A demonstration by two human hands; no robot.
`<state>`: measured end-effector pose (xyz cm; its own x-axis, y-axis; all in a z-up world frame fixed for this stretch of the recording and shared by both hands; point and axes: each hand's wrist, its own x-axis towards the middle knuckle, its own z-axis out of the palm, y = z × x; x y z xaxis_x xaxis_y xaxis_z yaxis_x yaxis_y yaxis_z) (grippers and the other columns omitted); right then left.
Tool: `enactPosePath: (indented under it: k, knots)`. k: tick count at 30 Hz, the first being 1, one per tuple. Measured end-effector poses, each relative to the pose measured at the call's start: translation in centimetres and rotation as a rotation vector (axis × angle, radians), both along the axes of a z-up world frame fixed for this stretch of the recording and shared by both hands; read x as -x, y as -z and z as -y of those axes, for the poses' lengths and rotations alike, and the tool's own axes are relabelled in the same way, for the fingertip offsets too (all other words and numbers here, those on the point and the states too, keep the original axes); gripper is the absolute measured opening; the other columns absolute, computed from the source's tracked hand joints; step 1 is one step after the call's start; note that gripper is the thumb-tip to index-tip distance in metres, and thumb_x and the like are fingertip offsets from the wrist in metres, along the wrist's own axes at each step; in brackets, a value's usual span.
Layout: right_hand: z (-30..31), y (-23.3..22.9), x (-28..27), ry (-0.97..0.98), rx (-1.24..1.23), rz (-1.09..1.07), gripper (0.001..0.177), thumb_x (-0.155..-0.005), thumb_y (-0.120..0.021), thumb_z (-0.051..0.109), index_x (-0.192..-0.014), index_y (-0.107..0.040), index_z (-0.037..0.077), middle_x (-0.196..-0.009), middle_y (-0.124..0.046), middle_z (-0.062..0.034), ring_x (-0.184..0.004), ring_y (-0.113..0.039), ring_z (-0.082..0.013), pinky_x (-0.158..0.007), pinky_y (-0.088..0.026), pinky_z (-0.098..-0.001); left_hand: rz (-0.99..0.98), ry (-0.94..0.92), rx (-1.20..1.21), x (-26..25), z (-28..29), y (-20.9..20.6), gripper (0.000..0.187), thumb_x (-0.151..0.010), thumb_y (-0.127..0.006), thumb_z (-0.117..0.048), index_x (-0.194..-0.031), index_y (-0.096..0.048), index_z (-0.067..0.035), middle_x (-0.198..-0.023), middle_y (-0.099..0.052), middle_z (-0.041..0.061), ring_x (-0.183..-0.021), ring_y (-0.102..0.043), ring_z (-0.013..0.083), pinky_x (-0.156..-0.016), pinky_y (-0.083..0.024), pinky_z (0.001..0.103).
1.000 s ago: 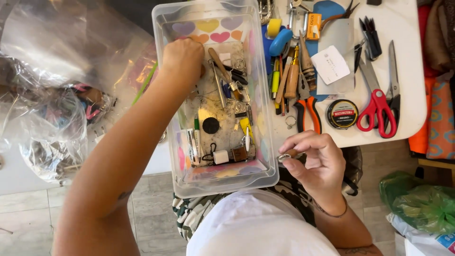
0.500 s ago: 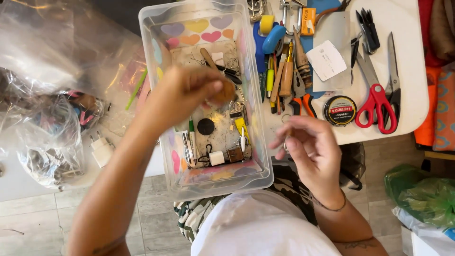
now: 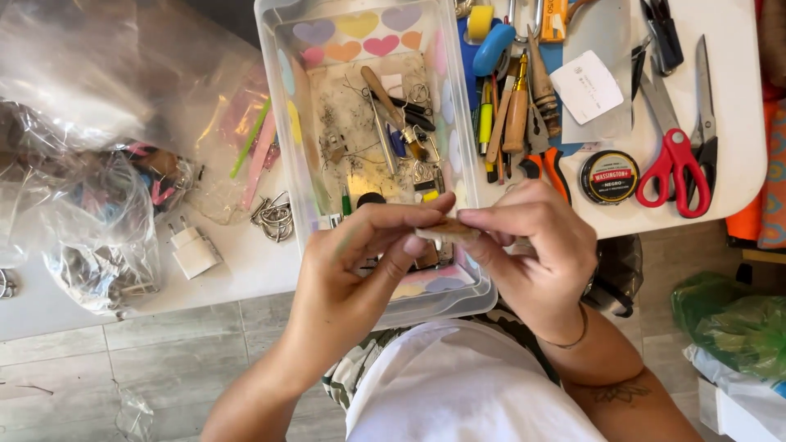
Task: Sorting through a bin of hardware and tools to find specific items and using scissors to trim small strips of material.
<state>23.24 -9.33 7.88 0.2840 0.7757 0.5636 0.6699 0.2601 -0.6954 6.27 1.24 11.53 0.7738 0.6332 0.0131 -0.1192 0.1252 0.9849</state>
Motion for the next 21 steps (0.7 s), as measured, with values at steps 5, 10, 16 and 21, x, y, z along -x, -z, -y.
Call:
enactPosePath:
  k: [5,10,16,21]
  knots:
    - [0.3,0.4,-0.3,-0.022,-0.108,0.081,0.014,-0.091,-0.074,0.005,-0.098,-0.067,-0.004,-0.083,-0.062,-0.0133,-0.068,-0.057,-0.0223,-0.063,-0.049,-0.0336,-0.018,-0.020,-0.266,0.6,-0.3,0.2,0.027,-0.095,-0.069,-0.009,-0.119,-0.062,0.001,-0.126,-0.069,0.023,-0.124,-0.070,0.0309,-0.101,-0.066,0.034]
    - [0.2,0.7,-0.2,-0.082,-0.309,0.275,0.007,-0.088,-0.074,-0.003,-0.092,-0.068,-0.001,-0.073,-0.057,-0.0066,-0.062,-0.050,-0.0201,-0.053,-0.043,-0.0308,-0.033,-0.022,-0.051,1.6,0.2,1.2,0.043,-0.085,-0.080,-0.008,-0.124,-0.062,-0.003,-0.125,-0.072,0.015,-0.116,-0.074,0.0247,-0.094,-0.070,0.033]
    - [3.2,3.5,-4.5,-0.381,-0.054,0.360,0.043,-0.092,-0.078,-0.013,-0.122,-0.052,0.003,-0.067,-0.050,0.0017,-0.050,-0.037,-0.0124,-0.059,-0.042,-0.0312,-0.087,0.009,-0.260,1.8,-0.2,1.1,0.040,-0.091,-0.075,-0.008,-0.127,-0.059,-0.004,-0.118,-0.075,0.013,-0.107,-0.078,0.0221,-0.083,-0.075,0.029]
    - [9.0,7.7,-6.8,0.305,-0.035,0.225,0.017,-0.097,-0.079,0.001,-0.100,-0.063,-0.006,-0.083,-0.064,-0.0155,-0.065,-0.056,-0.0184,-0.059,-0.047,-0.0311,-0.385,0.001,-0.722,2.5,-3.4,3.2,0.023,-0.101,-0.061,-0.007,-0.124,-0.064,-0.006,-0.102,-0.077,0.004,-0.095,-0.076,0.0198,-0.084,-0.059,0.035]
